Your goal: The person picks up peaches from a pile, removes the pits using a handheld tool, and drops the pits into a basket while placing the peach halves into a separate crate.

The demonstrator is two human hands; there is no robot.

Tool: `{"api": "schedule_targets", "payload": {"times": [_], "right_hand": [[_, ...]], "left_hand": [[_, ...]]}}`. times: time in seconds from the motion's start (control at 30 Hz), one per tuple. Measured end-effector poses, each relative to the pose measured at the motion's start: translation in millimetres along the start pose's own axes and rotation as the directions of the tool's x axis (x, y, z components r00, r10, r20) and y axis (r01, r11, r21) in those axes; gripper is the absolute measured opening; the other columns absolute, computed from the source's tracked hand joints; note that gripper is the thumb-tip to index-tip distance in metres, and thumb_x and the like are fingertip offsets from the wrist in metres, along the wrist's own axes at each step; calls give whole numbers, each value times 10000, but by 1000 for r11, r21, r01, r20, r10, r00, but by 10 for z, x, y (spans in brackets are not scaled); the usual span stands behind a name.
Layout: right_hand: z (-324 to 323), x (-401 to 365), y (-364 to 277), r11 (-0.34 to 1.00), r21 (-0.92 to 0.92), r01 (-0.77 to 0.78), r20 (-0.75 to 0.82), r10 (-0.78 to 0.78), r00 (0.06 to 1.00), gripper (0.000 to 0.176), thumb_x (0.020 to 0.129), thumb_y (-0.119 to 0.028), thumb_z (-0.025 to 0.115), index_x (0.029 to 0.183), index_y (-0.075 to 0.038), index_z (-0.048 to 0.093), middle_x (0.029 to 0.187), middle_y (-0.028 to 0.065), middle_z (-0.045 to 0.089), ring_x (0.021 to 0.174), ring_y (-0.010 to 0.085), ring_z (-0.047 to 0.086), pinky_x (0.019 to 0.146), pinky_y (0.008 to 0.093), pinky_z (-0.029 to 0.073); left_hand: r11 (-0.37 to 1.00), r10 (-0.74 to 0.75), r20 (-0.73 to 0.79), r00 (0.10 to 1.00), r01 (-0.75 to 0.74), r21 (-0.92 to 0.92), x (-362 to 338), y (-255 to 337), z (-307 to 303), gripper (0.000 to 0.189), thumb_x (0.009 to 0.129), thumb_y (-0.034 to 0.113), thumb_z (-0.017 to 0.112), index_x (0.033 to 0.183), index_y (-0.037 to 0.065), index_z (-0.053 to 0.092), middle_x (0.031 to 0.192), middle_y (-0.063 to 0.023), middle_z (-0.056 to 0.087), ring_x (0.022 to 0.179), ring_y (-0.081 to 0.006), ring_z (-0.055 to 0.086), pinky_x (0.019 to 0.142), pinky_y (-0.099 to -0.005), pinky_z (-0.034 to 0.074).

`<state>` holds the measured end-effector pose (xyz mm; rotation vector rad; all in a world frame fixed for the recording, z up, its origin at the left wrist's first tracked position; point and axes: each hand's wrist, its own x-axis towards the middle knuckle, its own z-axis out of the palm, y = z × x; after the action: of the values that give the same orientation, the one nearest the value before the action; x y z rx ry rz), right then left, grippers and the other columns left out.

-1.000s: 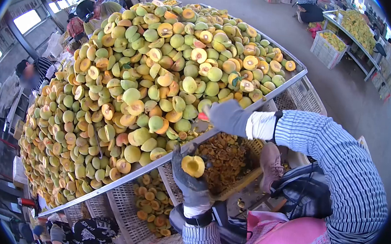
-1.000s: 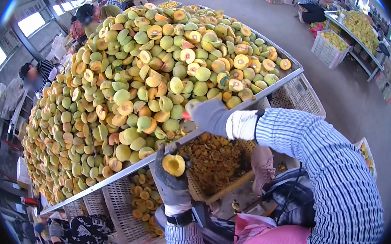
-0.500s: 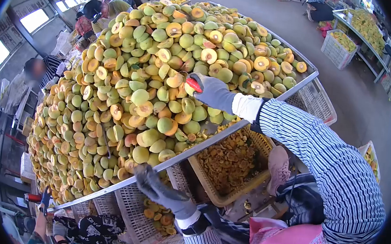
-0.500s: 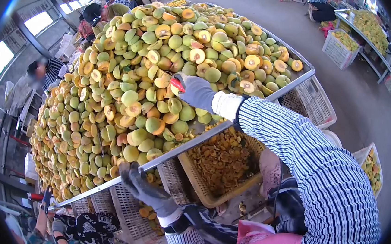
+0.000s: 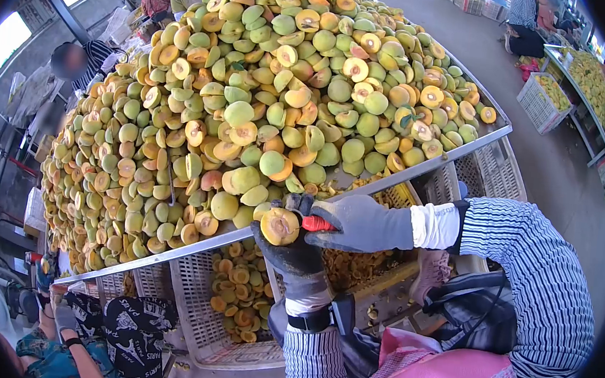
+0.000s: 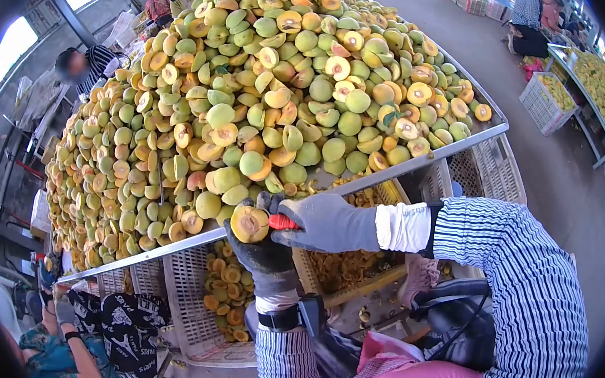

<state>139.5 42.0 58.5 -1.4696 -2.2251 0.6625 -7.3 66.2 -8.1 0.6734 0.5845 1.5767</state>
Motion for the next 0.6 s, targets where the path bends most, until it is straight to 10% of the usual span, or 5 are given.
{"api": "schedule_targets", "payload": {"times": [0.3,0.4,0.6], "right_hand": [[133,-11,-52,995,98,17,101,-26,995,518,942,-501,530,1013,12,545,843,234,640,798,426,630,708,481,489],[85,-15,-67,991,131,-9,151,-11,988,504,950,-493,521,1011,6,556,851,236,643,802,413,629,714,477,487],[175,-12,-152,907,421,18,89,-61,994,489,961,-496,509,992,-13,583,846,217,648,790,404,615,736,463,484]], "left_hand": [[999,9,-26,1000,-8,34,-38,-100,-249,335,974,188,554,1225,-4,444,1164,-138,557,1048,-271,603,920,-439,538],[953,-115,91,989,135,-270,-54,-24,-182,349,955,220,584,1209,13,464,1130,-125,564,1016,-276,604,891,-445,536],[977,190,60,980,-195,87,-189,-16,54,398,966,334,552,1201,23,469,1091,-126,585,977,-283,623,884,-473,535]]}}
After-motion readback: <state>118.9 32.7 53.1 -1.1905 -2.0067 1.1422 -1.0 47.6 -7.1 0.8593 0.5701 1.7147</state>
